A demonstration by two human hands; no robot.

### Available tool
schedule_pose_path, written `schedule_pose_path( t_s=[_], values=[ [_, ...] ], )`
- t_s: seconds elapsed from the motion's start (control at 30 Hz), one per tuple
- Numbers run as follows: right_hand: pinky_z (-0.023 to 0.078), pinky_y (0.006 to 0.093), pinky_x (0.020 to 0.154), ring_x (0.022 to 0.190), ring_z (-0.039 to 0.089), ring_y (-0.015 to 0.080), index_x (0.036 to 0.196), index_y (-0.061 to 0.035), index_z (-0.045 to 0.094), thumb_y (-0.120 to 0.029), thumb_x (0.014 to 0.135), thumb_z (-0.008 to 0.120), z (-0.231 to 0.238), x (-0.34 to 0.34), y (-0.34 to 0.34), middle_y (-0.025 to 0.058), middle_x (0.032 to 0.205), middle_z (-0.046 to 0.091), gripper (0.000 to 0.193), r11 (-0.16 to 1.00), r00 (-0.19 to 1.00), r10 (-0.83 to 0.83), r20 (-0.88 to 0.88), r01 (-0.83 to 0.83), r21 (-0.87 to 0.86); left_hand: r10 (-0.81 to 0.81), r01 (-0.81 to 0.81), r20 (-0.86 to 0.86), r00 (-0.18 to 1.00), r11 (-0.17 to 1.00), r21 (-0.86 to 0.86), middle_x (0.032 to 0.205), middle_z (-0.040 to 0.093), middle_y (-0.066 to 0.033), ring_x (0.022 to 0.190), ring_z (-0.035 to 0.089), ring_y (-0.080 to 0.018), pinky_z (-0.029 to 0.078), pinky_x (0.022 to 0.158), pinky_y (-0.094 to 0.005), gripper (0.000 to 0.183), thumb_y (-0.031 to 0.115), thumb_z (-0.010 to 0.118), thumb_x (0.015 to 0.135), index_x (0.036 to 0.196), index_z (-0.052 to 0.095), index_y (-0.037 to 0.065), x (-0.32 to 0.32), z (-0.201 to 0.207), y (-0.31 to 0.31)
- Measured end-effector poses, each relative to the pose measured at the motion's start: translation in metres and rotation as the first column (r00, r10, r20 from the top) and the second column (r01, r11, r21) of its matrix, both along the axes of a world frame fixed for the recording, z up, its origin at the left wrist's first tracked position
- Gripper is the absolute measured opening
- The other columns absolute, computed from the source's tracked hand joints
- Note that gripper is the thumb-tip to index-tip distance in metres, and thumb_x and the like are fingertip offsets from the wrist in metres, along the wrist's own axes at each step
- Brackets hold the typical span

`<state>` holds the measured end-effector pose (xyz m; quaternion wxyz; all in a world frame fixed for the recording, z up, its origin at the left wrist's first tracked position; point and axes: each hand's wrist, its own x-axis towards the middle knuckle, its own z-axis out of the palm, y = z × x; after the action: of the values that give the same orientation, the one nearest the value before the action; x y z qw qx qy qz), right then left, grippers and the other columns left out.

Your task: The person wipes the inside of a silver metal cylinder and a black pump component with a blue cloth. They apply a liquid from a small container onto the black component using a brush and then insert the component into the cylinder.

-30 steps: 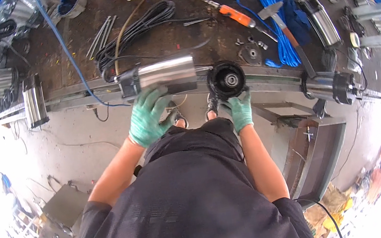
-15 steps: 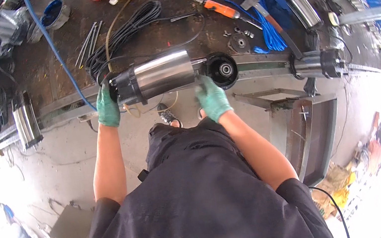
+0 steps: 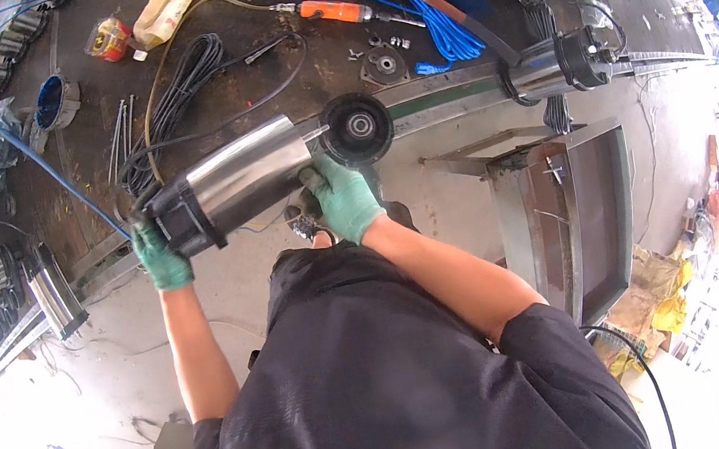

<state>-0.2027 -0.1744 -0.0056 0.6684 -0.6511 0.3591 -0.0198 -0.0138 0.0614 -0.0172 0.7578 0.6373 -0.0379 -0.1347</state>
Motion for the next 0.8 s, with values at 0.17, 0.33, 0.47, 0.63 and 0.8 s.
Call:
schedule_pose_path(
  t_s=[0.17,0.33,0.47,0.63,0.8],
  values=[
    [0.055,0.0302,0.071,0.073,0.066,0.0142,0.112,-0.0035,0.062,-0.03,0.112,0.056,0.011,-0.034,-0.03,0.0058,0.086,0.071,0.027,0.951,0.995,-0.08,0.061,0.058,0.304,-0.161,0.14,0.14,0.977,0.979,0.15,0.127,0.068,-0.0138,0.116,0.065,-0.0214,0.054,0.102,-0.0382,0.068,0.06,0.05,0.107,0.13,0.065,-0.002,-0.01,0.057,-0.029],
    [0.055,0.0314,0.067,0.086,0.063,0.0131,0.117,-0.0056,0.064,-0.036,0.111,0.056,-0.017,-0.055,-0.065,0.0034,0.092,0.068,0.032,0.928,0.983,-0.124,0.132,0.068,0.366,-0.199,0.13,0.312,0.929,0.965,0.23,0.129,0.067,-0.0135,0.113,0.066,-0.0213,0.053,0.102,-0.0372,0.068,0.062,0.055,0.104,0.126,0.066,-0.001,-0.029,0.077,-0.086],
    [0.055,0.0324,0.059,0.074,0.064,0.0161,0.116,-0.0063,0.062,-0.037,0.11,0.056,-0.013,-0.061,-0.092,0.0052,0.088,0.067,0.032,0.927,0.988,-0.089,0.127,0.036,0.373,-0.198,0.112,0.299,0.933,0.953,0.282,0.125,0.069,-0.0138,0.108,0.068,-0.0214,0.057,0.097,-0.0365,0.071,0.064,0.056,0.102,0.126,0.066,-0.002,-0.041,0.085,-0.114],
    [0.053,0.0332,0.056,0.063,0.065,0.0179,0.117,-0.005,0.058,-0.034,0.112,0.053,-0.002,-0.063,-0.105,0.0087,0.083,0.065,0.03,0.814,0.988,-0.106,0.11,0.022,0.58,-0.232,0.091,0.311,0.922,0.909,0.407,0.115,0.072,-0.0141,0.1,0.072,-0.022,0.062,0.089,-0.0348,0.077,0.068,0.058,0.099,0.125,0.067,-0.004,-0.053,0.123,-0.14],
    [0.053,0.0329,0.056,0.062,0.064,0.0176,0.118,-0.0046,0.058,-0.034,0.113,0.052,-0.004,-0.063,-0.117,0.0084,0.082,0.065,0.03,0.785,0.987,-0.108,0.118,0.011,0.619,-0.268,-0.014,0.426,0.864,0.833,0.552,0.109,0.074,-0.0081,0.098,0.068,-0.0178,0.054,0.089,-0.0324,0.07,0.064,0.048,0.107,0.114,0.074,-0.001,-0.059,0.135,-0.16]
  ],
)
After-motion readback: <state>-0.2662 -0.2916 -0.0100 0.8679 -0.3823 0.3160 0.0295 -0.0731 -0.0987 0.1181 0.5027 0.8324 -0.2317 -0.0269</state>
